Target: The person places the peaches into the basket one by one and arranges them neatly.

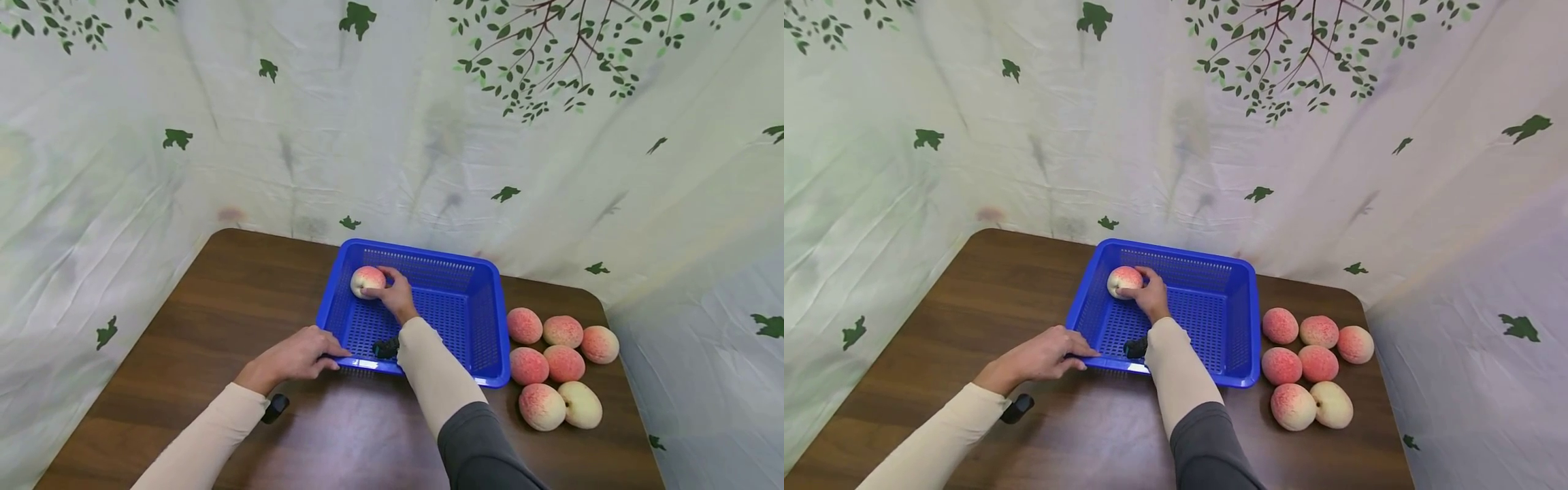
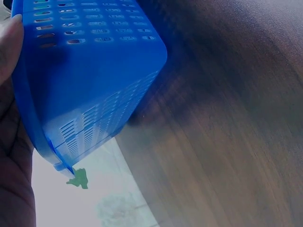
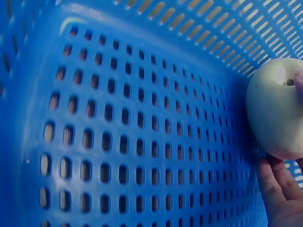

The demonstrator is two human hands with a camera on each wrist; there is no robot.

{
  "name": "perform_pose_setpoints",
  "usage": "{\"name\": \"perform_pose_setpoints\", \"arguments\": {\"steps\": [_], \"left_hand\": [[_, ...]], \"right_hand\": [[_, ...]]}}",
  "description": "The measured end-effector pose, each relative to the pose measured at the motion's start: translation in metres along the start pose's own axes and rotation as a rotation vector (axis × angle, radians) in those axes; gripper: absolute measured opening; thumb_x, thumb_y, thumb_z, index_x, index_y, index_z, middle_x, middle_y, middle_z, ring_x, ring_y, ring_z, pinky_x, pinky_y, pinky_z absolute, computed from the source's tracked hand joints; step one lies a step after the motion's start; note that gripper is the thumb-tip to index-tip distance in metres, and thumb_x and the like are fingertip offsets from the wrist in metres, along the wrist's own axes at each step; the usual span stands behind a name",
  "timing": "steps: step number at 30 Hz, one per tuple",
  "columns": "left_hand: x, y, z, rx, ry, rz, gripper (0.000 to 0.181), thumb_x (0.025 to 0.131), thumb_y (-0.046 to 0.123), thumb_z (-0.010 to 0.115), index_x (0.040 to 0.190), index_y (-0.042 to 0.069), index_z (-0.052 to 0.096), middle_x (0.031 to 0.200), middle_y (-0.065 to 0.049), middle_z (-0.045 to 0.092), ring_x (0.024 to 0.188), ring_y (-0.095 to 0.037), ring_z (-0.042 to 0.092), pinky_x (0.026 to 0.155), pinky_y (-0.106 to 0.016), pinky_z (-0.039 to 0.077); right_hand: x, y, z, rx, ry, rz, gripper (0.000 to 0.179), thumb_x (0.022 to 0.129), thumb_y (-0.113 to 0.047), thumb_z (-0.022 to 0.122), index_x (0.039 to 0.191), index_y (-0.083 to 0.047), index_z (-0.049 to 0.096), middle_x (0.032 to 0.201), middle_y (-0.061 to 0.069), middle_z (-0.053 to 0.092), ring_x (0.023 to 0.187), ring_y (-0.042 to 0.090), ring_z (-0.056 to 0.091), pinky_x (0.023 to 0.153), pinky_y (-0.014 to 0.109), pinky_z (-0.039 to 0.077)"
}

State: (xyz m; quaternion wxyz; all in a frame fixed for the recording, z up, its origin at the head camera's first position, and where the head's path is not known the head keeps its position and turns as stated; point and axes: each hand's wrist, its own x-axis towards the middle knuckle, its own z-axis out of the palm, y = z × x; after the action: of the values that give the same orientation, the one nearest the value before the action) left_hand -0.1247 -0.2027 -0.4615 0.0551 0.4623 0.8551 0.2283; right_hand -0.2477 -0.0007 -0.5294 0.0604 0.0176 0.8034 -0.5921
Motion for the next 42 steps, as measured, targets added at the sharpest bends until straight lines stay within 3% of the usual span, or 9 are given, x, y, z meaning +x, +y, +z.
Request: {"name": "perform_pose_setpoints", "arguments": {"steps": [6,15,22,29,35,42], "left_hand": [[0.003,0.001,0.001,-0.005,-0.001,0.010,0.022,0.083,0.008,0.073,0.104,0.005,0.074,0.093,0.000,0.073,0.083,-0.010,0.064,0.074,-0.029,0.052],[0.004,0.003,0.000,-0.004,-0.018,-0.029,0.023,0.084,0.010,0.072,0.107,0.006,0.073,0.096,0.000,0.073,0.084,-0.011,0.063,0.077,-0.034,0.051],[0.001,0.000,0.006,0.047,0.020,0.000,0.022,0.085,0.006,0.070,0.106,0.004,0.073,0.094,-0.001,0.070,0.085,-0.014,0.062,0.077,-0.035,0.050],[0.000,0.003,0.012,0.107,0.054,-0.021,0.021,0.086,0.006,0.068,0.106,0.004,0.071,0.094,-0.002,0.066,0.087,-0.018,0.058,0.081,-0.037,0.049],[0.002,0.004,0.019,0.127,0.123,0.004,0.018,0.086,0.014,0.070,0.101,0.005,0.072,0.090,-0.001,0.066,0.084,-0.017,0.059,0.079,-0.036,0.049],[0.003,0.001,0.032,0.130,0.288,0.055,0.018,0.081,0.023,0.076,0.091,0.009,0.073,0.082,0.003,0.065,0.077,-0.012,0.057,0.072,-0.032,0.047]], "right_hand": [[-0.002,-0.003,-0.009,-0.071,-0.018,0.015,0.071,0.071,-0.020,0.085,0.133,-0.006,0.053,0.130,0.015,0.057,0.106,0.028,0.060,0.090,0.039,0.046],[-0.007,-0.018,-0.038,-0.045,-0.064,0.085,0.071,0.084,-0.033,0.075,0.144,-0.015,0.041,0.145,0.017,0.041,0.128,0.036,0.046,0.099,0.049,0.041],[-0.014,-0.034,-0.070,-0.024,-0.012,0.053,0.070,0.083,-0.041,0.074,0.142,-0.019,0.042,0.146,0.012,0.039,0.130,0.033,0.043,0.099,0.049,0.041],[-0.025,-0.039,-0.108,-0.005,0.014,0.017,0.074,0.082,-0.045,0.074,0.143,-0.018,0.042,0.146,0.008,0.039,0.132,0.031,0.041,0.101,0.049,0.039],[-0.038,-0.035,-0.137,0.016,0.058,-0.002,0.070,0.085,-0.040,0.072,0.142,-0.014,0.042,0.144,0.010,0.040,0.131,0.030,0.041,0.101,0.050,0.039],[-0.051,-0.027,-0.173,0.074,0.110,-0.041,0.062,0.089,-0.029,0.070,0.141,-0.010,0.043,0.143,0.014,0.039,0.127,0.032,0.044,0.102,0.051,0.036]]}}
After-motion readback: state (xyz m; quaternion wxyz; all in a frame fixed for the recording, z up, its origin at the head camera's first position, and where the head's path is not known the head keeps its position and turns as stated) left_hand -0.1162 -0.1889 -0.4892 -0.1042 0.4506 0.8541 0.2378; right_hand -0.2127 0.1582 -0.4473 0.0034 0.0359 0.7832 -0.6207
